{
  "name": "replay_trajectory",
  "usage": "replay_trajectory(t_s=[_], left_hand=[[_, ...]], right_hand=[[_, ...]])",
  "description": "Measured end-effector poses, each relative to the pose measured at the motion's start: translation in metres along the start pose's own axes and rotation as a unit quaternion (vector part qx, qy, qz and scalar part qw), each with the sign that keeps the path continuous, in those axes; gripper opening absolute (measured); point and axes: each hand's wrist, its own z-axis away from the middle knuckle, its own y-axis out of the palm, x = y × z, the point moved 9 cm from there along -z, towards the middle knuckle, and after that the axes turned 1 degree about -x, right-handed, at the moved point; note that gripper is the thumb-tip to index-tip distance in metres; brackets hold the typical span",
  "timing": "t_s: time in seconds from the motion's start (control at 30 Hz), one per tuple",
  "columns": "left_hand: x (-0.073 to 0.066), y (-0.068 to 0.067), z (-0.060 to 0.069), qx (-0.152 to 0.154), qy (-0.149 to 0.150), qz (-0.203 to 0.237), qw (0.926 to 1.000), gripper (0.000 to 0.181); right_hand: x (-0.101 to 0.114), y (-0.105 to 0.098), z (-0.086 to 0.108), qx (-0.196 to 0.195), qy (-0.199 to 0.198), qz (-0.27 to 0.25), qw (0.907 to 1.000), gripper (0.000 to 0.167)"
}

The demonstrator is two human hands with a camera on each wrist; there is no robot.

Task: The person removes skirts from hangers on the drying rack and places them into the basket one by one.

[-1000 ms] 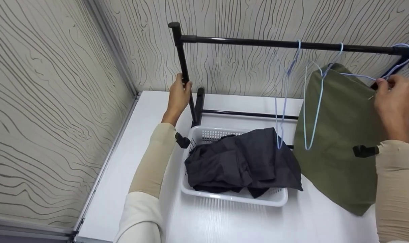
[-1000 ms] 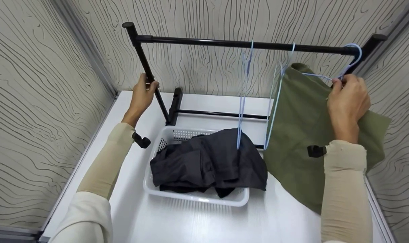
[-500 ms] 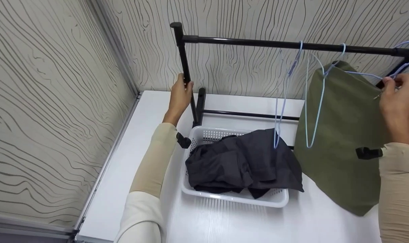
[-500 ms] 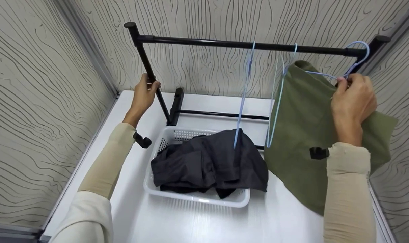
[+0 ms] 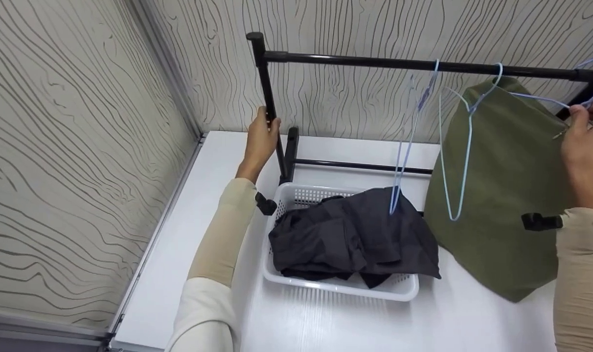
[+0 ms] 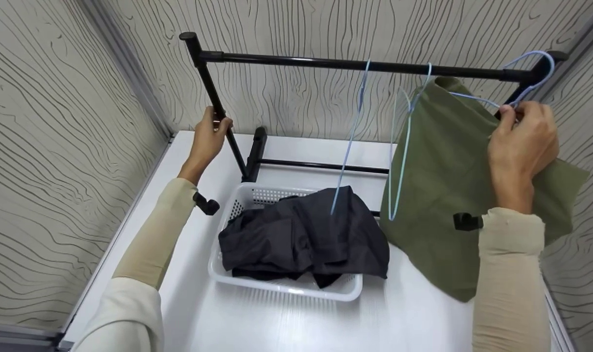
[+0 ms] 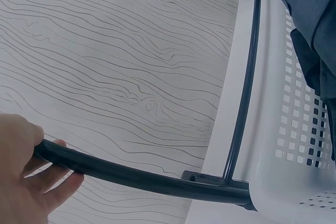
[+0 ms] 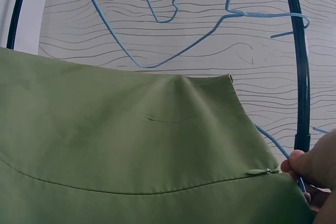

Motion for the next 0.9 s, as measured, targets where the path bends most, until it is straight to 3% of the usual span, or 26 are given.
replay_trajectory(t_s=[0.2, 0.33, 0.43, 0.57, 0.7, 0.9], left_hand=[[0.001, -0.001, 0.001, 0.0, -0.001, 0.008, 1.0, 0.035], [0.001, -0.001, 0.001, 0.003, 0.001, 0.001, 1.0, 0.035], [0.001, 0.0, 0.001, 0.005, 0.003, -0.004, 1.0, 0.035], [0.002, -0.001, 0.001, 0.006, 0.001, -0.003, 1.0, 0.036], [0.001, -0.002, 0.002, 0.006, -0.002, -0.001, 1.0, 0.037], [0.001, -0.004, 0.003, 0.005, -0.003, -0.006, 1.0, 0.037]], right_hand=[[-0.002, -0.01, 0.0, -0.058, -0.003, -0.072, 0.9957, 0.01], [0.0, -0.02, 0.005, -0.079, -0.01, -0.086, 0.9931, 0.016], [-0.005, -0.026, 0.009, -0.073, 0.02, -0.068, 0.9948, 0.012], [-0.013, -0.031, 0.015, -0.057, 0.064, -0.053, 0.9949, 0.03], [-0.013, -0.034, 0.018, -0.057, 0.054, -0.074, 0.9941, 0.012], [-0.007, -0.041, 0.025, -0.077, 0.003, -0.079, 0.994, 0.027]])
